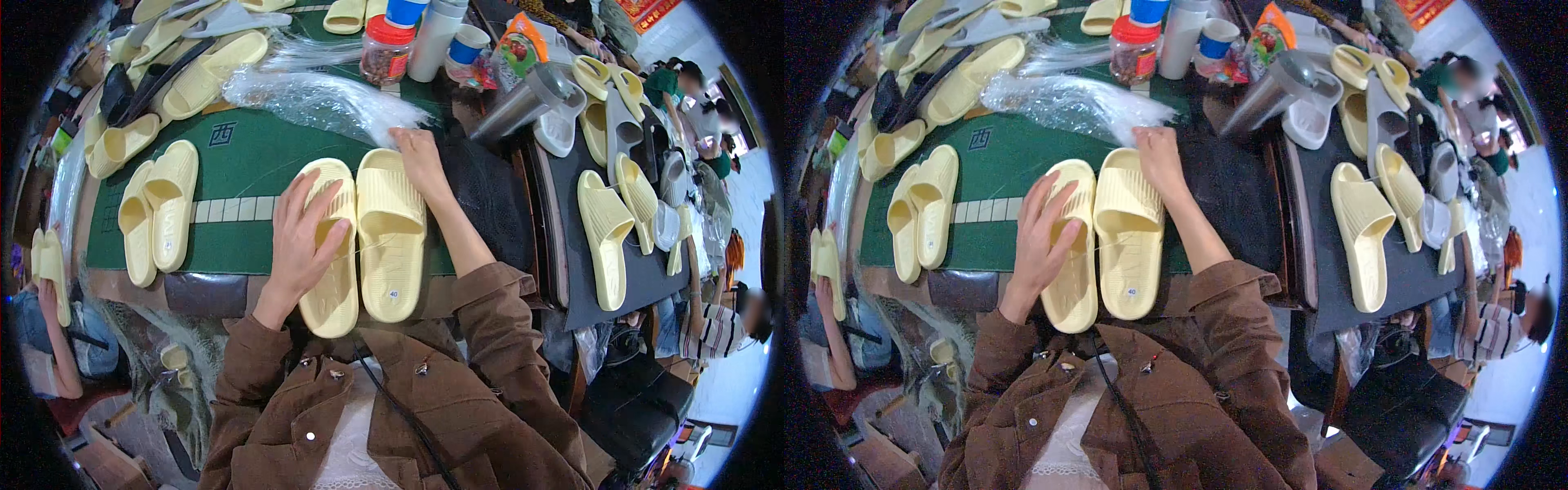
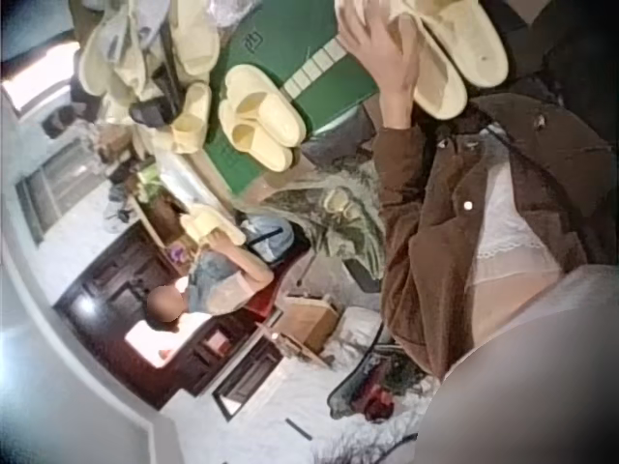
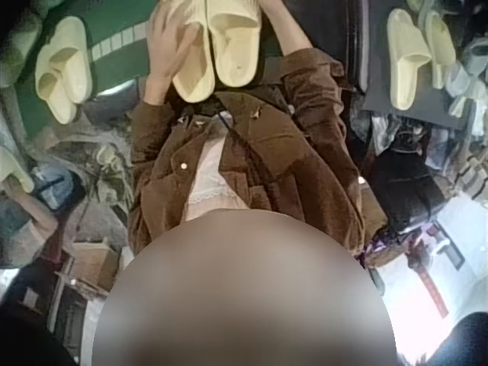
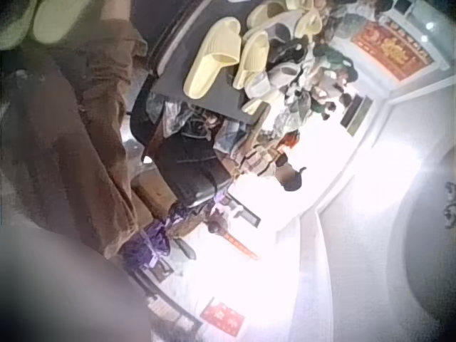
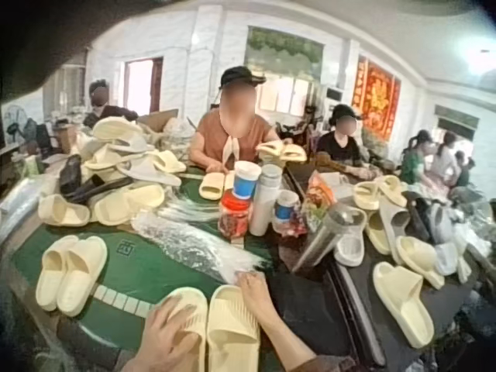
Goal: The recorder is shown manually trimming threads and finishing several pairs of sandals on a production table in a shoe manufacturing environment.
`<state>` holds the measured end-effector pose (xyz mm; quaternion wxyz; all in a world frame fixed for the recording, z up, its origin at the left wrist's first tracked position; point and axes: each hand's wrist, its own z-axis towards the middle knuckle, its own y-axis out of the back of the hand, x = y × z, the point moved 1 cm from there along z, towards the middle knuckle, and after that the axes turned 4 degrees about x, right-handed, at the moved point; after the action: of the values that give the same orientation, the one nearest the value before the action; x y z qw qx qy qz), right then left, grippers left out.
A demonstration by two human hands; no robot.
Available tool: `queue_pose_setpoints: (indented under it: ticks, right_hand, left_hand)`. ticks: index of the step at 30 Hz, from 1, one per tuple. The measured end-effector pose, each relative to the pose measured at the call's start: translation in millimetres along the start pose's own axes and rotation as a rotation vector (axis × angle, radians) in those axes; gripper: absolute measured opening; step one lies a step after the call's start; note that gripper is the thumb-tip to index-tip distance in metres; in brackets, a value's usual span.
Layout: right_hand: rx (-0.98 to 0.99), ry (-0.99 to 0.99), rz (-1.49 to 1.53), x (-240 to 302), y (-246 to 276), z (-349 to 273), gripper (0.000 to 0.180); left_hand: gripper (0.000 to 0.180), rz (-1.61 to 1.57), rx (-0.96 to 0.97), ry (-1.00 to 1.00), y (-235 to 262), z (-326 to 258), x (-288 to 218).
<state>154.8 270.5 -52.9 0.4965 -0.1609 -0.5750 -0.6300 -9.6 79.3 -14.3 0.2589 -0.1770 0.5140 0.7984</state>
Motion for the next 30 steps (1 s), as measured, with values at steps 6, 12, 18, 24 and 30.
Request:
queue_pose_setpoints:
  ticks: [6,12,18,24,30]
  right_hand:
    - [0.072,0.017,0.011,12,10,-13,0.033]
    - [-0.077,-0.001,0.203,7,15,-4,0.032]
    - [-0.060,0.028,0.088,10,15,1,0.031]
    - [-0.276,0.223,-0.423,50,23,-25,0.024]
    - [0.198,0.170,-0.299,51,10,-10,0.027]
  left_hand:
    - [0.035,0.087,0.087,-0.096,-2,0,-14]
    - [0.037,0.116,0.058,-0.098,-5,-3,-15]
    - [0.037,0.113,0.018,-0.106,-8,-2,-14]
    - [0.037,0.115,-0.007,-0.109,-10,-3,-14]
    - [0.038,0.125,-0.019,-0.115,-11,-4,-14]
